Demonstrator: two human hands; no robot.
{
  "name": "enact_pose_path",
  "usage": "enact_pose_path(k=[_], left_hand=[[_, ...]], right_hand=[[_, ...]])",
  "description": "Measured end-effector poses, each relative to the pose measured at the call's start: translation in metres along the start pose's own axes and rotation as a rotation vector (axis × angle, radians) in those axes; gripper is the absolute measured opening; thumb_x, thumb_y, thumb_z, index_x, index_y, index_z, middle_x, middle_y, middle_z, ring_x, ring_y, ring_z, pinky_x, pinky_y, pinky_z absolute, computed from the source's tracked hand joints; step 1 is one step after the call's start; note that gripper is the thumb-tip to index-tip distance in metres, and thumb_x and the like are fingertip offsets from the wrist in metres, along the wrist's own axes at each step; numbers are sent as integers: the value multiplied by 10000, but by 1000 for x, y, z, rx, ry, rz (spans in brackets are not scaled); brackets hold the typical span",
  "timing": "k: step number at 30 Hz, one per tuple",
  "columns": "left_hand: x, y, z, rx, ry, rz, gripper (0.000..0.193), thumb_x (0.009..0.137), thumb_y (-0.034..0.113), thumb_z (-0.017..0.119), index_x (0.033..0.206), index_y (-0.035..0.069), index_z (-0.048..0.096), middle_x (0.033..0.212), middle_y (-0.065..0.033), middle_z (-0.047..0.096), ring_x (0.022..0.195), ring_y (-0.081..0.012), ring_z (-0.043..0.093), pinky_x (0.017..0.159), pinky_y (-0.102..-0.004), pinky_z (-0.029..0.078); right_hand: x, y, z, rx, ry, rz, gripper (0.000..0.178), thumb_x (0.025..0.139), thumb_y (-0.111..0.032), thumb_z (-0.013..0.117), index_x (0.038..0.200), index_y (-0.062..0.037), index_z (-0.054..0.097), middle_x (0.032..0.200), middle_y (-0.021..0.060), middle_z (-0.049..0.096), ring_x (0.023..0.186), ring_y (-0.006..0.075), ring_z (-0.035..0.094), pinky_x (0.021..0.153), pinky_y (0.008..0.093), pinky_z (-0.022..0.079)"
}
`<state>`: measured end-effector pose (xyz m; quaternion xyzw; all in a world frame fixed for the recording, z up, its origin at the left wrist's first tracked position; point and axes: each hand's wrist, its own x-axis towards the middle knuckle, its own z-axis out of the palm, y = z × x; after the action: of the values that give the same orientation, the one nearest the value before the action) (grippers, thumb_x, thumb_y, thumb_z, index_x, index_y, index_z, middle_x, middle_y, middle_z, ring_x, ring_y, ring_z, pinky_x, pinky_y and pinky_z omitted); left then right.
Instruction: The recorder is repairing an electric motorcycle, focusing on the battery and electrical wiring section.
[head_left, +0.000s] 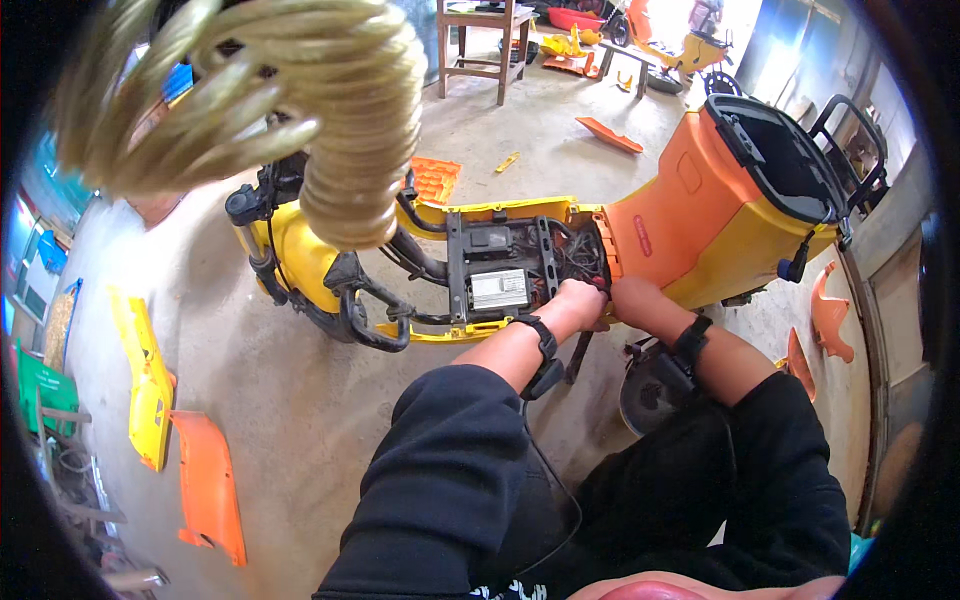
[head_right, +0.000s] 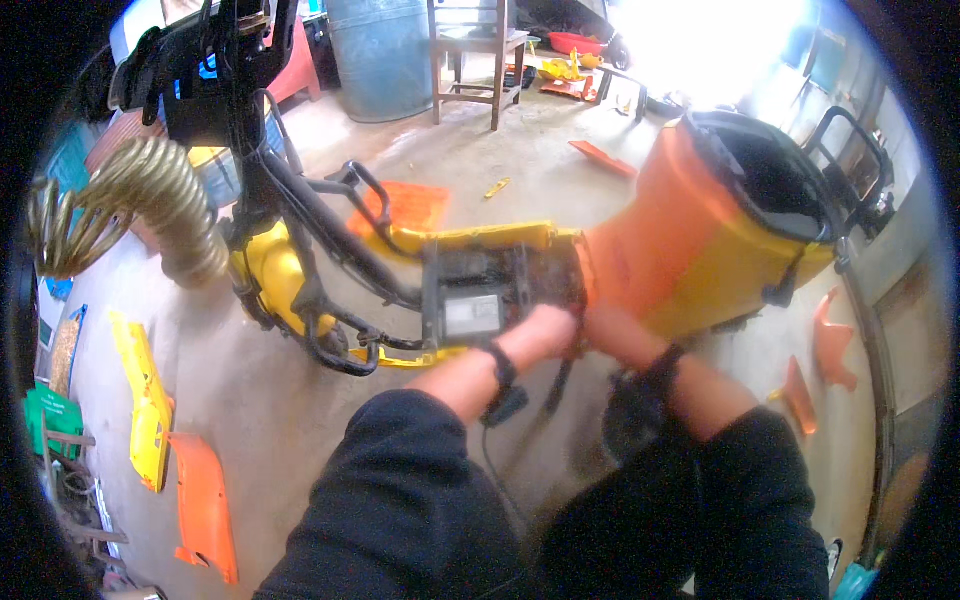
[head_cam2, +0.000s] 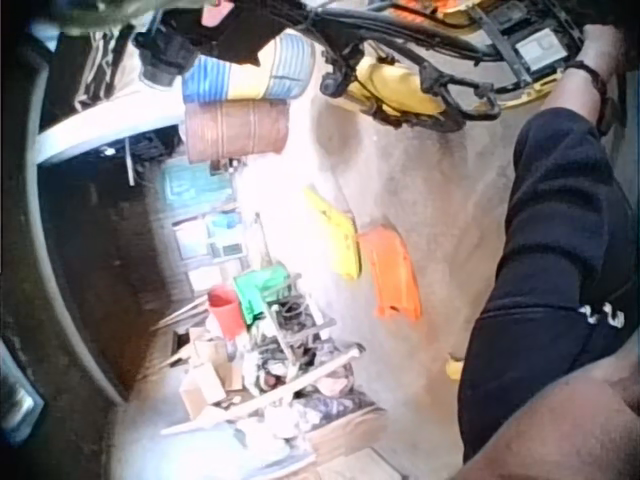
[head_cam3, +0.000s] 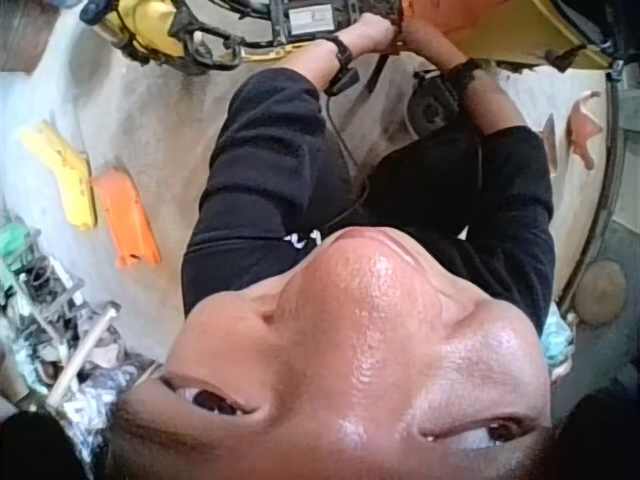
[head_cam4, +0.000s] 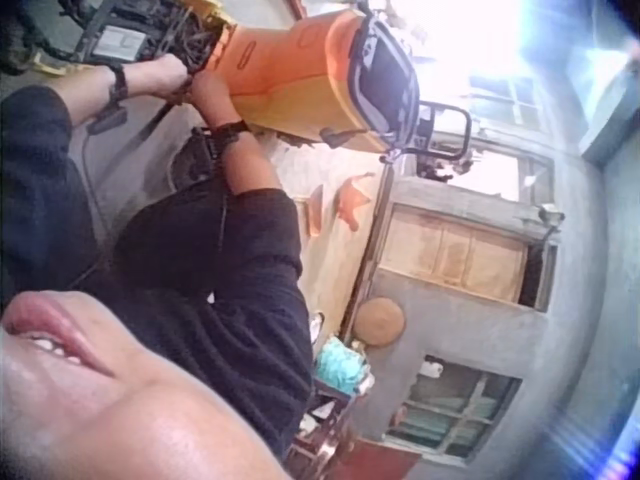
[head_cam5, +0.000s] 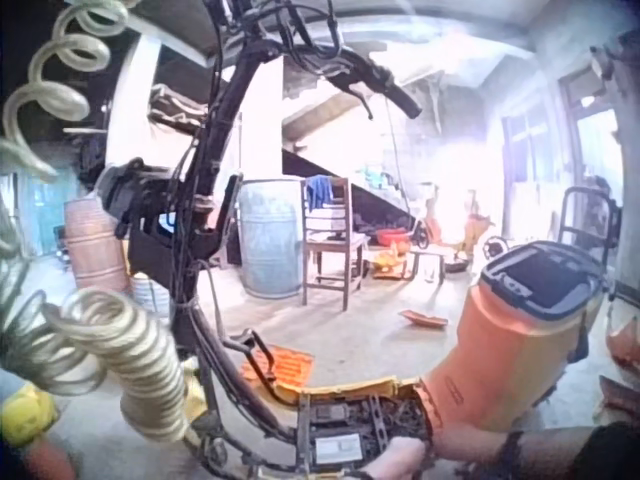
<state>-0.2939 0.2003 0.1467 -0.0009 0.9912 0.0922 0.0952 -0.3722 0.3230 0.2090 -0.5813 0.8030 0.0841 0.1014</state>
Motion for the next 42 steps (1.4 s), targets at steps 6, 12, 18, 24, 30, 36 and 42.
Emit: enact_pose_path(k=[6,12,18,24,30,36,42], left_hand=[[9,-3,13,9,49,-3,517,762,560,714,1031,119,721,998,-79,727,928,-260,703,788,-404,556],[10,-1,7,15,-7,-22,550,765,585,703,1042,110,719,1006,-82,725,928,-259,703,784,-408,556],[9,0,6,44,-1,12,592,762,608,700,1071,102,705,1022,-81,721,951,-260,697,803,-410,550],[9,-4,13,8,23,-3,620,767,595,702,1117,84,665,1025,-105,716,948,-286,696,802,-431,544],[8,-2,25,27,102,26,618,741,545,747,1078,41,628,964,-133,713,894,-315,699,783,-443,542],[0,-8,22,-39,208,35,452,734,405,740,974,27,681,986,-171,699,925,-329,689,783,-438,557],[-59,-35,-118,-96,21,-25,462,839,434,642,1022,14,704,991,-187,705,887,-318,676,802,-396,537]], right_hand=[[4,-3,5,62,74,44,175,804,-170,649,869,-16,701,856,196,693,812,357,685,706,446,541],[5,-5,-4,-17,-65,55,168,753,-163,681,846,-27,709,868,185,700,833,357,686,735,436,552],[11,0,10,-15,1,120,164,756,-150,665,840,-16,707,866,191,698,823,360,685,730,443,551],[1,-14,-14,144,-19,67,162,760,-143,667,842,-8,703,867,200,695,811,370,683,717,453,550],[-2,-9,-7,49,-14,31,143,784,-140,648,822,-15,706,852,199,696,817,372,687,717,454,554],[24,7,16,46,273,-21,165,809,-146,612,816,-10,704,838,204,689,792,367,690,690,465,553],[44,-13,2,94,508,15,211,813,-194,641,825,15,664,866,225,678,798,380,679,708,470,548]])
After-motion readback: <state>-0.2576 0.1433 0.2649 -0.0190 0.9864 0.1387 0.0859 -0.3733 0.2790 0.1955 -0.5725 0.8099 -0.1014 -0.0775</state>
